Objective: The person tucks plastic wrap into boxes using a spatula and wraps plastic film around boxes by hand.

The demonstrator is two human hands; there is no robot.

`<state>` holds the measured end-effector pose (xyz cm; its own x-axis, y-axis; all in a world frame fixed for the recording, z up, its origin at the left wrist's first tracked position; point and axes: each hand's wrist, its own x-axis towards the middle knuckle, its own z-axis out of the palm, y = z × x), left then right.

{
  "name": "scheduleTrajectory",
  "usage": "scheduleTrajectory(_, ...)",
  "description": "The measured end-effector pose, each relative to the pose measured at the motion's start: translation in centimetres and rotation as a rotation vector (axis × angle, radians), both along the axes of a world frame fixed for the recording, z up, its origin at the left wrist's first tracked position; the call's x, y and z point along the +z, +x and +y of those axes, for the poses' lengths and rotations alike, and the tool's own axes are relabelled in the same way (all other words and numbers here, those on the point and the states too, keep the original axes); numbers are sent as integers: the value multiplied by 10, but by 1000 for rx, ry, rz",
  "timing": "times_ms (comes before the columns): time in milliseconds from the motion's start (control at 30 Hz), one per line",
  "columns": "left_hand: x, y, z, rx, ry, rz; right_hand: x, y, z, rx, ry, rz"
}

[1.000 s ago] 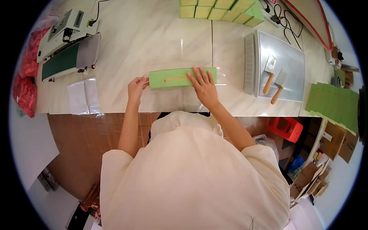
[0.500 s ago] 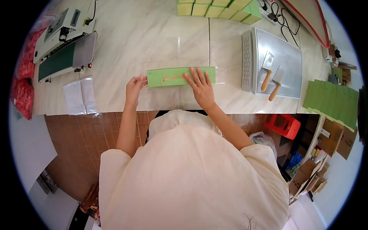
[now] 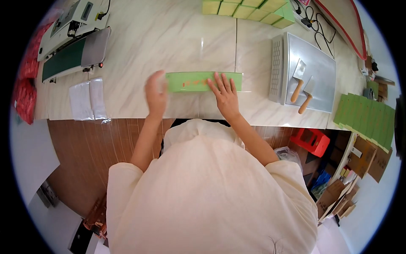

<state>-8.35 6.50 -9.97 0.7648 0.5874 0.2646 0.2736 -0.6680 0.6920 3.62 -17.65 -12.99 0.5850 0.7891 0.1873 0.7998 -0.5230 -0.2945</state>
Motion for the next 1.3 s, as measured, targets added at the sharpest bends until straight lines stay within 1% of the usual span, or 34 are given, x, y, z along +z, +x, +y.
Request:
scheduleTrajectory(67,15,22,-26,-357,91,35,0,0,2,-1,14,-8)
scheduleTrajectory(133,8,35,-48,-570,175,179,-1,1,2,-8,21,-18)
scheduleTrajectory(267,-6,43,-65,-588,139,199,1,2,-1,-19,40,12)
scheduleTrajectory(333,-10,43,-60,-574,211,231,3,4,-5,-12,83,43)
scheduleTrajectory(367,-12,42,-59,-593,204,222,8,4,-9,-30,73,38)
scheduleTrajectory(433,-13,42,-57,-584,207,221,20,5,-20,-232,221,97)
scheduleTrajectory(467,-12,42,-57,-604,200,211,21,9,-27,-252,211,90)
scheduleTrajectory(533,-9,42,-55,-601,182,211,22,18,-41,-603,425,144)
scheduleTrajectory(567,-7,43,-55,-616,180,210,19,25,-47,-709,462,179)
scheduleTrajectory(600,-4,43,-55,-616,173,211,20,34,-56,-724,464,178)
scheduleTrajectory(667,-1,45,-53,-629,176,216,26,49,-73,-748,450,1062)
scheduleTrajectory(700,1,46,-51,-637,168,233,31,48,-76,-690,457,1094)
scheduleTrajectory(733,2,47,-50,-641,161,249,29,46,-82,-695,468,1096)
scheduleTrajectory(800,8,48,-48,-646,147,277,23,41,-94,-460,381,778)
scheduleTrajectory(833,11,49,-47,-644,127,301,22,38,-100,-464,386,780)
scheduleTrajectory(900,16,52,-44,-672,129,306,26,33,-107,-430,480,642)
scheduleTrajectory(933,19,53,-42,-698,128,309,25,32,-110,-430,485,645)
scheduleTrajectory(1000,24,55,-39,-719,141,311,24,32,-111,-464,555,610)
scheduleTrajectory(1133,25,58,-33,-766,145,272,26,41,-100,-523,568,560)
scheduleTrajectory(1200,22,59,-33,-741,130,251,26,47,-93,-645,606,531)
scheduleTrajectory(1233,21,59,-33,-713,112,229,27,49,-89,-647,605,532)
scheduleTrajectory(1300,19,59,-34,-704,102,230,39,53,-77,-747,618,398)
